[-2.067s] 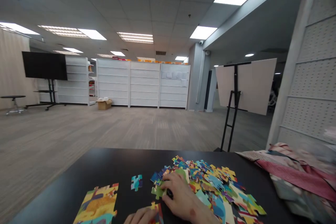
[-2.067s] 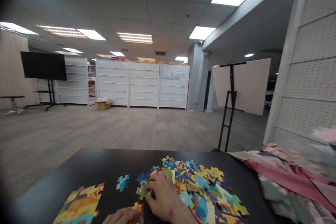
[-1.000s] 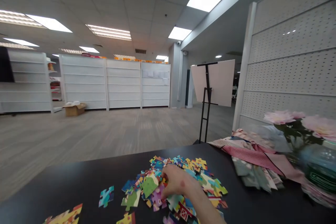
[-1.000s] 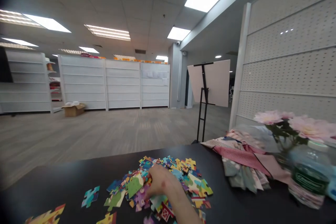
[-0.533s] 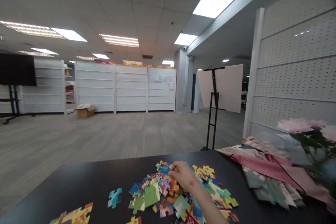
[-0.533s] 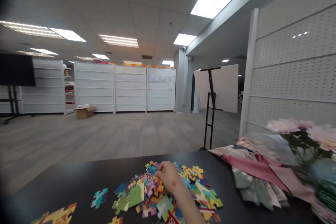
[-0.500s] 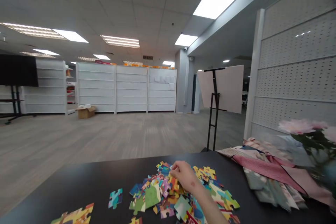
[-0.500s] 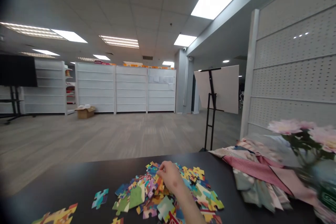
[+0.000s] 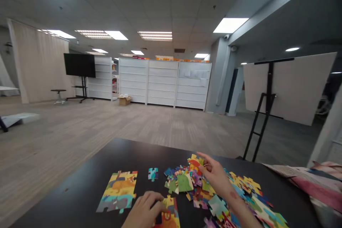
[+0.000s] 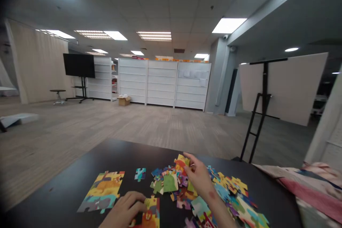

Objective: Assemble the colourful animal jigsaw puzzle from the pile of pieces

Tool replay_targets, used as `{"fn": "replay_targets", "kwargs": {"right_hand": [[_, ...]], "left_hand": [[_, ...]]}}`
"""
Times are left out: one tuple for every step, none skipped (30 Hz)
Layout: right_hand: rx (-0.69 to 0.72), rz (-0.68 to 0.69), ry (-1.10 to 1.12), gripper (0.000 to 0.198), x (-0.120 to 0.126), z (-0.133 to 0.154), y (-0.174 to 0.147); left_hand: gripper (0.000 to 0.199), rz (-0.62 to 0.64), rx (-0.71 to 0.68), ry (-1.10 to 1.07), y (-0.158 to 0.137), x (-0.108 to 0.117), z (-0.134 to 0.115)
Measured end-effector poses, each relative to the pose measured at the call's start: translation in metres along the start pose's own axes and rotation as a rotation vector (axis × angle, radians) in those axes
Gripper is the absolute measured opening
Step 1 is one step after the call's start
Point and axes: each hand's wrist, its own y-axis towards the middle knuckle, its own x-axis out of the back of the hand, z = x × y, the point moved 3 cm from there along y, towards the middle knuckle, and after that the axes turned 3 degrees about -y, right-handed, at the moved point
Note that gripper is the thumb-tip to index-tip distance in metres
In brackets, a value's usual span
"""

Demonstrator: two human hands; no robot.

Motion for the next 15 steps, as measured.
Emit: {"fn": "replay_targets", "kwargs": {"right_hand": [[-0.012,0.104,0.064,0.051,-0.012,0.006,-0.005],[-0.02,0.197,0.126,0.047,-0.026,0.012,-0.012],[-0.025,0.266,0.184,0.043,-0.041,0.018,-0.02],[-0.028,0.319,0.227,0.042,-0.057,0.024,-0.029],[-0.02,0.361,0.252,0.041,-0.072,0.028,-0.038],[-0.005,0.398,0.245,0.042,-0.086,0.032,-0.046],[0.022,0.429,0.21,0.043,-0.098,0.035,-0.053],[0.061,0.452,0.15,0.045,-0.107,0.038,-0.059],[0.106,0.467,0.078,0.046,-0.113,0.041,-0.064],[0.156,0.472,0.01,0.047,-0.116,0.045,-0.067],[0.209,0.464,-0.04,0.047,-0.117,0.048,-0.069],[0.252,0.461,-0.067,0.047,-0.116,0.052,-0.071],[0.281,0.463,-0.075,0.047,-0.115,0.055,-0.071],[0.299,0.471,-0.072,0.046,-0.113,0.058,-0.071],[0.311,0.48,-0.064,0.044,-0.113,0.059,-0.072]], "left_hand": [[0.017,-0.013,0.043,-0.004,-0.002,0.007,0.001],[0.013,-0.034,0.088,-0.015,-0.005,0.015,0.001],[0.01,-0.066,0.127,-0.034,-0.009,0.024,0.0],[0.01,-0.102,0.155,-0.06,-0.012,0.031,-0.002],[0.01,-0.139,0.172,-0.097,-0.015,0.038,-0.003],[0.012,-0.173,0.184,-0.143,-0.017,0.042,-0.003],[0.016,-0.197,0.199,-0.198,-0.018,0.044,-0.002],[0.023,-0.208,0.214,-0.257,-0.018,0.043,0.0],[0.032,-0.208,0.226,-0.311,-0.017,0.04,0.003],[0.04,-0.203,0.233,-0.353,-0.016,0.036,0.005],[0.045,-0.196,0.237,-0.382,-0.015,0.032,0.008],[0.047,-0.188,0.239,-0.395,-0.014,0.029,0.01],[0.047,-0.178,0.237,-0.4,-0.013,0.026,0.011],[0.046,-0.169,0.239,-0.401,-0.013,0.025,0.011],[0.046,-0.163,0.243,-0.396,-0.013,0.024,0.011]]}}
